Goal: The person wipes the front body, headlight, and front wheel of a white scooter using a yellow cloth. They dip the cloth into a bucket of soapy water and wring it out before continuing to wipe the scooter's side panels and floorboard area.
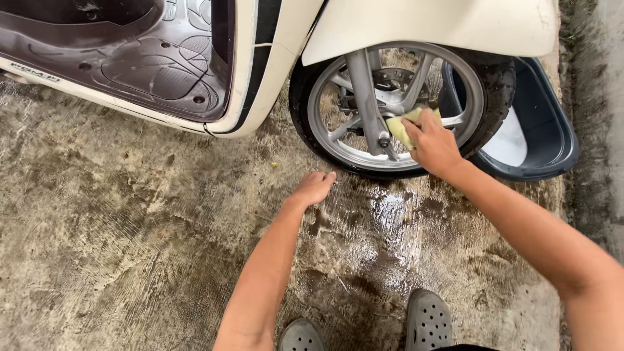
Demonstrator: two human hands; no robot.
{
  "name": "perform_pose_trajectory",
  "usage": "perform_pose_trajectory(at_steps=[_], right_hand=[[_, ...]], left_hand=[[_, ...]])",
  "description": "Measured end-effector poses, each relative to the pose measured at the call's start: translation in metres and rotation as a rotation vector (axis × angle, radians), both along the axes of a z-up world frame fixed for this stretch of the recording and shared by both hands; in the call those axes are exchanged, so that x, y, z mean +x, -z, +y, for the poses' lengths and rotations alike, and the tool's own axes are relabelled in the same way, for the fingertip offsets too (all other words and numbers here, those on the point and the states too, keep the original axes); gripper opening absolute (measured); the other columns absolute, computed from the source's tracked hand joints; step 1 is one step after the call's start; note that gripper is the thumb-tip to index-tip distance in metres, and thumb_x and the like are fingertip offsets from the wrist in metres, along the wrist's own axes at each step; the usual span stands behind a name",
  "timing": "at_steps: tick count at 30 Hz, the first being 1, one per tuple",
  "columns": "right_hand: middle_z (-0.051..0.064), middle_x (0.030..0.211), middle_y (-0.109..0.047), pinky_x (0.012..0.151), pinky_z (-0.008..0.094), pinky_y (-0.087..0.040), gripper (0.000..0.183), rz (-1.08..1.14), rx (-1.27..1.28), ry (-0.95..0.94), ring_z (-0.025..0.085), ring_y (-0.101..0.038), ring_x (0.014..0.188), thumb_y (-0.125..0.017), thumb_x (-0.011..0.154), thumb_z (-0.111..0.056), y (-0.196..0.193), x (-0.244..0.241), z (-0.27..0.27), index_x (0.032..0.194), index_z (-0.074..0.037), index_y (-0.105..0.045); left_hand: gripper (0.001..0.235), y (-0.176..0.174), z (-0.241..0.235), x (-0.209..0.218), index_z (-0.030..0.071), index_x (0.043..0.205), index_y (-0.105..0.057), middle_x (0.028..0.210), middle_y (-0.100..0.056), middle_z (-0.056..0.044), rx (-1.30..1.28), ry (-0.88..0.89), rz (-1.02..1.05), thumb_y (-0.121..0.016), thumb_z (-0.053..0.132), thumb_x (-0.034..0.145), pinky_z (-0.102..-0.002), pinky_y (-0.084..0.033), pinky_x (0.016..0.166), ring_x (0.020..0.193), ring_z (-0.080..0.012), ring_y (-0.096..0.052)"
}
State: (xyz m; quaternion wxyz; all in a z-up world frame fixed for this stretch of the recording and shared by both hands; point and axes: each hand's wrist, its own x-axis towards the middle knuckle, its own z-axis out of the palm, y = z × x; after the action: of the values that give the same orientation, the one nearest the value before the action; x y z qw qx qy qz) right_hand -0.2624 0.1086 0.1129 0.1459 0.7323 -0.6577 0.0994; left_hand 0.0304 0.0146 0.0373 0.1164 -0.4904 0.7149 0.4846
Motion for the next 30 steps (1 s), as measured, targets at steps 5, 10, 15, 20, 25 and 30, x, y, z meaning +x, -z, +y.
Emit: perform_pose_trajectory(at_steps=[5, 10, 15, 20, 25, 30], right_hand=[[0.015, 0.111, -0.058, 0.084, 0.047, -0.057, 0.039, -0.006, -0.176, 0.027, 0.029, -0.06, 0.104, -0.085, 0.086, -0.016, -0.032, -0.022, 0.004, 0.119, -0.003, -0.07], [0.037, 0.126, -0.055, 0.072, 0.042, -0.061, 0.066, -0.115, -0.208, 0.067, 0.038, -0.066, 0.095, -0.079, 0.078, -0.003, -0.021, -0.014, -0.014, 0.141, -0.003, -0.061], [0.032, 0.109, -0.061, 0.062, 0.041, -0.062, 0.066, -0.02, 0.479, 0.194, 0.037, -0.071, 0.077, -0.064, 0.101, -0.012, -0.008, -0.006, 0.004, 0.161, -0.012, -0.038], [0.024, 0.101, -0.07, 0.068, 0.042, -0.062, 0.048, -0.36, 0.234, 0.129, 0.035, -0.074, 0.077, -0.063, 0.103, -0.016, -0.021, -0.033, 0.009, 0.146, -0.005, -0.045], [0.024, 0.106, -0.064, 0.067, 0.042, -0.061, 0.037, -0.411, -0.053, 0.027, 0.036, -0.071, 0.079, -0.07, 0.098, -0.013, 0.024, -0.028, -0.009, 0.132, -0.004, -0.059], [0.02, 0.1, -0.059, 0.065, 0.047, -0.056, 0.037, -0.384, -0.029, 0.049, 0.039, -0.068, 0.073, -0.075, 0.09, -0.012, 0.056, -0.027, -0.001, 0.125, -0.006, -0.063]], left_hand=[[0.07, 0.017, -0.004, 0.007, 0.006, 0.146, -0.05, 0.157, -0.045, -0.017, -0.066, 0.021, -0.014, -0.027, 0.056, 0.103, -0.051, -0.029, 0.122, 0.148, -0.0337, -0.04], [0.069, 0.027, -0.007, -0.002, 0.008, 0.143, -0.054, 0.156, -0.045, -0.016, -0.048, 0.042, -0.03, -0.027, 0.057, 0.103, -0.052, -0.027, 0.122, 0.147, -0.0343, -0.04], [0.064, 0.029, 0.002, -0.021, 0.006, 0.124, -0.066, 0.144, -0.057, -0.017, -0.088, 0.05, 0.028, -0.03, 0.055, 0.102, -0.053, -0.034, 0.116, 0.137, -0.0346, -0.052], [0.052, 0.024, 0.004, -0.041, 0.008, 0.113, -0.07, 0.118, -0.07, -0.019, -0.212, -0.023, 0.202, -0.045, 0.052, 0.099, -0.05, -0.045, 0.101, 0.117, -0.0376, -0.063], [0.037, 0.015, 0.008, -0.045, 0.007, 0.104, -0.073, 0.087, -0.075, -0.012, -0.278, -0.172, 0.475, -0.055, 0.038, 0.097, -0.044, -0.053, 0.081, 0.084, -0.029, -0.071], [0.03, 0.016, 0.006, -0.045, 0.009, 0.105, -0.072, 0.078, -0.071, -0.009, -0.158, -0.317, 0.536, -0.057, 0.033, 0.096, -0.043, -0.054, 0.067, 0.068, -0.0254, -0.068]])
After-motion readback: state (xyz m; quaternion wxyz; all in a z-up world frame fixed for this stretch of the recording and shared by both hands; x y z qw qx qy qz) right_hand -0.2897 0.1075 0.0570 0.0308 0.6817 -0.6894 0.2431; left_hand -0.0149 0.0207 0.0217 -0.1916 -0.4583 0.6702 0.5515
